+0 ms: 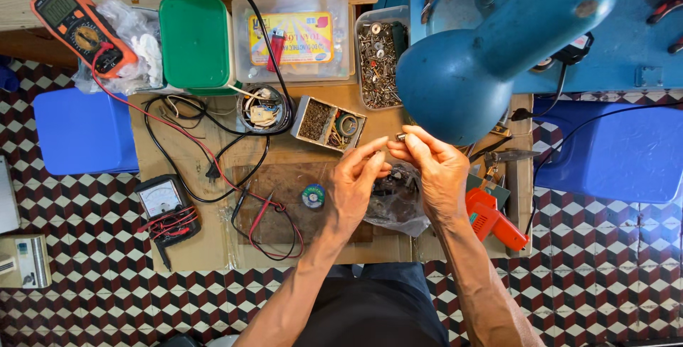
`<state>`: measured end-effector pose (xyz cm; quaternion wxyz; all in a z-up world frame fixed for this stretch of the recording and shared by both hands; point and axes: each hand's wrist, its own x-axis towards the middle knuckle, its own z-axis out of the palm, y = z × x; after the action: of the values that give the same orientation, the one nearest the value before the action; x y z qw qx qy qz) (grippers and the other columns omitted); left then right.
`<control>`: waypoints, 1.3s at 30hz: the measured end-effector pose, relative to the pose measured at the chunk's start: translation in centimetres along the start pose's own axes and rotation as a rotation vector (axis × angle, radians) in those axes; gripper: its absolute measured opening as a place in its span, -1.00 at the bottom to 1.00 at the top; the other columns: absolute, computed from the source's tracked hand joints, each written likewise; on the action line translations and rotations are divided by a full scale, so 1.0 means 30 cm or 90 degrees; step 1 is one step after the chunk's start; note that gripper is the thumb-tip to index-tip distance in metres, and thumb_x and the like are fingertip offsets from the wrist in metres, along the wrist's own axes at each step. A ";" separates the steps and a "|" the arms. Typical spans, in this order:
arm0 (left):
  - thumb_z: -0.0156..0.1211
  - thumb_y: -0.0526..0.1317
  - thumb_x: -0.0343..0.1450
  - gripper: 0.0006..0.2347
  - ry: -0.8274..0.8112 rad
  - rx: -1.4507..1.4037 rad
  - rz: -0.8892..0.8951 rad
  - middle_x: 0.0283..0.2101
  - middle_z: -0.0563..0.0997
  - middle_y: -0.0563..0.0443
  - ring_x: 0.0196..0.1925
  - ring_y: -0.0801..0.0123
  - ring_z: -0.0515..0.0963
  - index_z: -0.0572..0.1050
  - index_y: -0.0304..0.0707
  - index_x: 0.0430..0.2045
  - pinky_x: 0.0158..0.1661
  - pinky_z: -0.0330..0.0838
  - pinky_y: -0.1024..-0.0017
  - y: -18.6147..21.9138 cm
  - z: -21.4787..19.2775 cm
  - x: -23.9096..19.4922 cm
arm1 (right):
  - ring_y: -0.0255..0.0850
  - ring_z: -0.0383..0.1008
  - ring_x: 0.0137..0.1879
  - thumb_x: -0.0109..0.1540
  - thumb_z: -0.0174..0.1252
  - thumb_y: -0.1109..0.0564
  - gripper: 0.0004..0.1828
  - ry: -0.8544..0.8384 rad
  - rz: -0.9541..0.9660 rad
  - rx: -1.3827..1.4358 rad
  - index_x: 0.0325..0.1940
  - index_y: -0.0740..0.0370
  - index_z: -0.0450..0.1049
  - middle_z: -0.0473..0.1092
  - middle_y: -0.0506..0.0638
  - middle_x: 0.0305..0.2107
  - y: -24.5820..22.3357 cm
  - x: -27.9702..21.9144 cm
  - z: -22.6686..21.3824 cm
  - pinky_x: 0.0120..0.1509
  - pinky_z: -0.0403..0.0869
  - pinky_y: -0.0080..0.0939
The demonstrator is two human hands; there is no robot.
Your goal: The person uses a heat gun to apply heat to a small green circuit board, then uses a multimeter to test electrical continuity. They handle small cylindrical components, insert them into the board, and trim leads with pliers. The person continues to heat and test the board throughout the clip.
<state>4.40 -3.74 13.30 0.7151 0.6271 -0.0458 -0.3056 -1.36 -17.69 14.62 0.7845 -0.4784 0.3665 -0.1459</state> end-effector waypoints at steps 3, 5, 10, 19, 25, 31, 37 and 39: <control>0.16 -0.31 0.52 -0.74 -0.019 0.017 0.038 -0.08 0.58 -0.02 -0.14 0.44 0.68 0.53 -0.35 0.10 -0.11 0.64 0.52 0.011 0.059 0.017 | -0.17 0.63 -0.09 0.34 0.16 0.24 -0.72 0.002 -0.024 -0.001 0.08 0.47 0.52 0.57 0.20 -0.17 -0.015 -0.006 -0.012 0.09 0.61 -0.23; 0.17 -0.32 0.52 -0.74 -0.021 0.026 0.049 -0.08 0.59 -0.02 -0.14 0.45 0.68 0.53 -0.34 0.10 -0.11 0.64 0.54 0.021 0.082 0.014 | -0.17 0.64 -0.08 0.34 0.16 0.24 -0.74 0.007 -0.038 0.003 0.06 0.47 0.52 0.57 0.18 -0.17 -0.014 -0.007 -0.028 0.10 0.62 -0.22; 0.17 -0.31 0.52 -0.75 -0.028 0.095 0.059 -0.10 0.61 -0.01 -0.15 0.48 0.69 0.56 -0.34 0.08 -0.12 0.62 0.56 0.052 0.117 -0.007 | -0.20 0.62 -0.09 0.35 0.15 0.26 -0.77 -0.002 -0.049 0.044 0.06 0.43 0.53 0.56 0.12 -0.14 -0.014 -0.009 -0.079 0.10 0.61 -0.22; 0.15 -0.28 0.53 -0.74 -0.041 0.137 0.060 -0.08 0.61 -0.02 -0.14 0.48 0.69 0.55 -0.31 0.10 -0.12 0.62 0.57 0.080 0.139 -0.011 | -0.24 0.63 -0.11 0.37 0.12 0.25 -0.78 0.006 -0.048 -0.021 0.05 0.40 0.56 0.58 0.12 -0.17 -0.039 -0.019 -0.097 0.03 0.62 -0.30; 0.16 -0.27 0.52 -0.74 -0.035 0.107 0.033 -0.09 0.61 -0.01 -0.16 0.48 0.69 0.55 -0.29 0.09 -0.12 0.62 0.56 0.055 0.137 -0.019 | -0.25 0.61 -0.13 0.37 0.13 0.25 -0.78 0.009 -0.037 -0.012 0.05 0.41 0.56 0.57 0.12 -0.17 -0.028 -0.013 -0.105 0.02 0.62 -0.30; 0.18 -0.30 0.52 -0.67 -0.082 -0.164 -0.069 -0.05 0.65 -0.14 -0.16 0.43 0.67 0.46 -0.39 0.19 -0.08 0.61 0.49 0.015 0.122 0.019 | -0.24 0.62 -0.12 0.37 0.13 0.24 -0.78 0.004 -0.027 0.037 0.05 0.40 0.54 0.57 0.12 -0.17 -0.013 -0.005 -0.102 0.06 0.60 -0.27; 0.08 -0.27 0.56 -0.66 -0.138 -0.285 -0.180 0.03 0.61 -0.15 0.01 0.40 0.64 0.43 -0.48 0.22 0.13 0.55 0.43 0.027 0.079 0.022 | -0.24 0.59 -0.13 0.36 0.13 0.24 -0.80 0.003 0.003 0.077 0.02 0.41 0.53 0.56 0.11 -0.19 -0.025 -0.007 -0.110 0.07 0.58 -0.26; 0.06 -0.28 0.56 -0.66 -0.151 -0.304 -0.182 0.05 0.60 -0.14 0.04 0.40 0.63 0.40 -0.47 0.23 0.14 0.54 0.43 0.035 0.075 0.026 | -0.24 0.59 -0.13 0.36 0.13 0.25 -0.81 0.001 0.016 0.092 0.01 0.41 0.51 0.56 0.12 -0.20 -0.029 -0.005 -0.110 0.07 0.57 -0.27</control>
<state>4.44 -6.04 14.50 0.7817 0.4011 0.0332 -0.4764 -3.73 -20.17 14.52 0.8185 -0.4157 0.3616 -0.1626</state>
